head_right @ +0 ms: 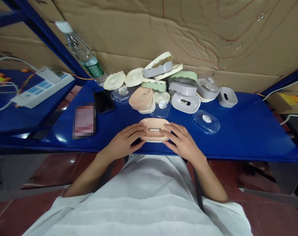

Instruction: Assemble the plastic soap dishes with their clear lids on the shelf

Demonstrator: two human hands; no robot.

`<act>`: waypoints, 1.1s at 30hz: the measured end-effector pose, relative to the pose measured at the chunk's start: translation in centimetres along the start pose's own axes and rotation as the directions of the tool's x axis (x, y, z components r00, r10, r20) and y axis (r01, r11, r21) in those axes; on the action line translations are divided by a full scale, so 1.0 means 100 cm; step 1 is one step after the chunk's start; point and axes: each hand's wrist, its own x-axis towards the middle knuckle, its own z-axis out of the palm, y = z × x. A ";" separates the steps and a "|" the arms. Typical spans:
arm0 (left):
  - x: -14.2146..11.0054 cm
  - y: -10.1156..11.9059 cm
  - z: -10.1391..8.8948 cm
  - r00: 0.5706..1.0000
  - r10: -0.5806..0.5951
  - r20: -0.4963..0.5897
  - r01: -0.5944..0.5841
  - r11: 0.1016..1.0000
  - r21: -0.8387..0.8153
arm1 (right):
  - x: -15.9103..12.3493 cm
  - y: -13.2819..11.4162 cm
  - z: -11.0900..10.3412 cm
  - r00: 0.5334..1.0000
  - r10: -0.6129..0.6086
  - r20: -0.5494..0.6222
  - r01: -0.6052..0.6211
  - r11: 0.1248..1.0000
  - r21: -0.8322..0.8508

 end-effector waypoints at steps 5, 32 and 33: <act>0.003 0.004 -0.001 1.000 -0.027 -0.005 0.027 0.999 0.020 | 0.001 -0.003 0.002 1.000 -0.010 0.006 0.011 1.000 -0.003; -0.004 0.004 -0.010 0.997 -0.006 -0.079 0.020 0.985 0.172 | 0.081 0.003 -0.032 0.987 0.086 0.133 -0.039 0.946 -0.322; -0.005 0.005 -0.014 0.997 -0.034 -0.064 0.045 0.982 0.185 | 0.085 0.003 -0.024 0.980 0.095 0.177 -0.030 0.941 -0.338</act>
